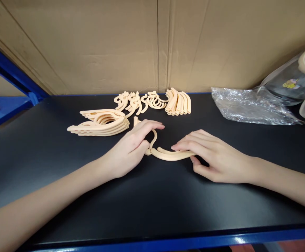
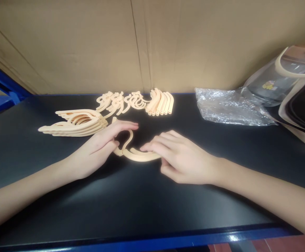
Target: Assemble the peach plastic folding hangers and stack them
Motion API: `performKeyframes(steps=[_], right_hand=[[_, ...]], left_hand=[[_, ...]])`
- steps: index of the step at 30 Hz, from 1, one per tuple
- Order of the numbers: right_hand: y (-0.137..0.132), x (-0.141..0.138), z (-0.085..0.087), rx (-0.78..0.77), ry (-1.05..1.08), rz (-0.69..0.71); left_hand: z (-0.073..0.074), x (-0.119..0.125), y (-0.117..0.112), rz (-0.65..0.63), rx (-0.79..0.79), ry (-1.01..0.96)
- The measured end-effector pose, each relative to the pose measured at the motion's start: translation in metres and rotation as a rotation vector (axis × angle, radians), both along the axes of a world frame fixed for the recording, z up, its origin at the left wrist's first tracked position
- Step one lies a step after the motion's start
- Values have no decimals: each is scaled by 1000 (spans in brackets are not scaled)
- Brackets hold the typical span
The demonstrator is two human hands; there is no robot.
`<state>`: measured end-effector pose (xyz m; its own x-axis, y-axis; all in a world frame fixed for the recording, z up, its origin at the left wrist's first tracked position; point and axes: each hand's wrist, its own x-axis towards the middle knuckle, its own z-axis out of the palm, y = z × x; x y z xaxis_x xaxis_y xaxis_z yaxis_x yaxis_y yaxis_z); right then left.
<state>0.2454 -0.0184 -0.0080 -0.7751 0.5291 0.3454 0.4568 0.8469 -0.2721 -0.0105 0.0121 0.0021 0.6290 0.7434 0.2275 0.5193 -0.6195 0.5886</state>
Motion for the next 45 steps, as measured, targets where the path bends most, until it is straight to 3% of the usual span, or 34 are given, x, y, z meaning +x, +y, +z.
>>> performKeyframes(steps=[7, 14, 26, 33, 40, 45], right_hand=[[3, 1, -1, 71, -17, -51], [5, 2, -3, 89, 17, -100], [7, 2, -3, 75, 63, -277], [5, 4, 2, 66, 106, -190], [6, 1, 3, -108, -9, -15], [3, 0, 4, -68, 54, -104]], left_hand=[[2, -1, -3, -118, -48, -54], [0, -3, -2, -259, 39, 13], [2, 4, -6, -223, 123, 152], [-1, 2, -6, -257, 137, 142], [0, 3, -8, -287, 126, 182], [1, 3, -9, -280, 132, 164]])
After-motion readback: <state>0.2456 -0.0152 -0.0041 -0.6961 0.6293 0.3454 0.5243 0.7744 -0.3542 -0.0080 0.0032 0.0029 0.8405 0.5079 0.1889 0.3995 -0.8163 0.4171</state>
